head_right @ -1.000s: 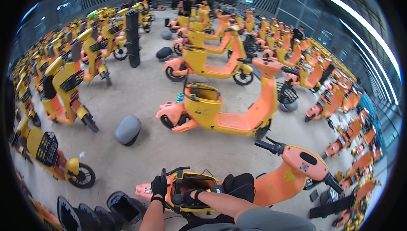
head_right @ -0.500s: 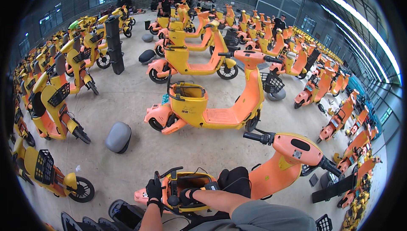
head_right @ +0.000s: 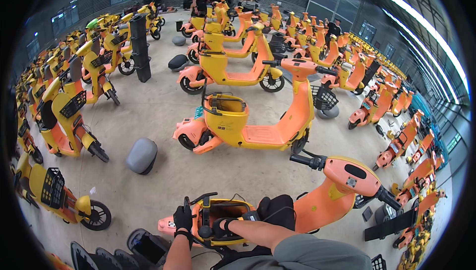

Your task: The person uses a power drill to unscrew and remove internal components from the battery compartments of multiple orange scooters, handling several black plastic casings and placing them on the ground.

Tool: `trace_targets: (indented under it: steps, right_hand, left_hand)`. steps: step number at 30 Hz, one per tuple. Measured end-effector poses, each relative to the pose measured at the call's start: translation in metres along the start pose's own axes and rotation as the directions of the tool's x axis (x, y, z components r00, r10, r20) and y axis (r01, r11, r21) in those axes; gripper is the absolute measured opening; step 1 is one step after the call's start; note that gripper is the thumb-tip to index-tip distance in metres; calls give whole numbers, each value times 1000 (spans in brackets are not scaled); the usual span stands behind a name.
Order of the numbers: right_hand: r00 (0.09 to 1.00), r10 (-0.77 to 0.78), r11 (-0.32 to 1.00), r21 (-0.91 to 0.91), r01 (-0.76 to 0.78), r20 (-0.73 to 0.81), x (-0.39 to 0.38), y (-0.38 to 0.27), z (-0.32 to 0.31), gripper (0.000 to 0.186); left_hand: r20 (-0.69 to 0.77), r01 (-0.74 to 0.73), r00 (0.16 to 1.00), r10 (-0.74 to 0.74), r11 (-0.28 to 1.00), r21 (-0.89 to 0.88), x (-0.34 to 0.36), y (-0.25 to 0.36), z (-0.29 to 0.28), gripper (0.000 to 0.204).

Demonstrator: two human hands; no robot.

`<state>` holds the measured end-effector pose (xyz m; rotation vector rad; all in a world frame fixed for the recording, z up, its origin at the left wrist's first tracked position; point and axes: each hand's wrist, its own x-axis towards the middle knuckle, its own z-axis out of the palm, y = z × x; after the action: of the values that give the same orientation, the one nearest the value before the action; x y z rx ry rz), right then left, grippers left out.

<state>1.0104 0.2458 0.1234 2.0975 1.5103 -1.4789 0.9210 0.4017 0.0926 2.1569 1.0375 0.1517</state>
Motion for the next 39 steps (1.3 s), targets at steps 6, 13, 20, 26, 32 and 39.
trace_targets:
  steps: [6,13,20,26,32,39]
  right_hand:
    - [1000,7,1000,19,-7,-5,-4,3,-2,33]
    - [1000,9,1000,13,-9,2,3,6,1,35]
    - [1000,0,999,55,1,-26,-1,2,-1,34]
    - [1000,16,997,77,-17,6,-18,-6,-12,35]
    - [999,1,999,54,1,-35,-14,-1,-8,35]
    - [1000,11,997,82,-9,-20,-30,-14,-18,34]
  left_hand:
    - [105,-272,962,251,899,343,-2,5,-5,61]
    - [119,-49,992,34,991,122,-4,10,-9,45]
    - [92,33,995,-33,999,-1,-4,8,-10,41]
    - [86,60,995,-59,998,-10,-2,7,-5,45]
    - [78,21,997,-22,1000,21,-1,6,-2,46]
    - [50,42,998,-41,999,-28,0,2,0,46]
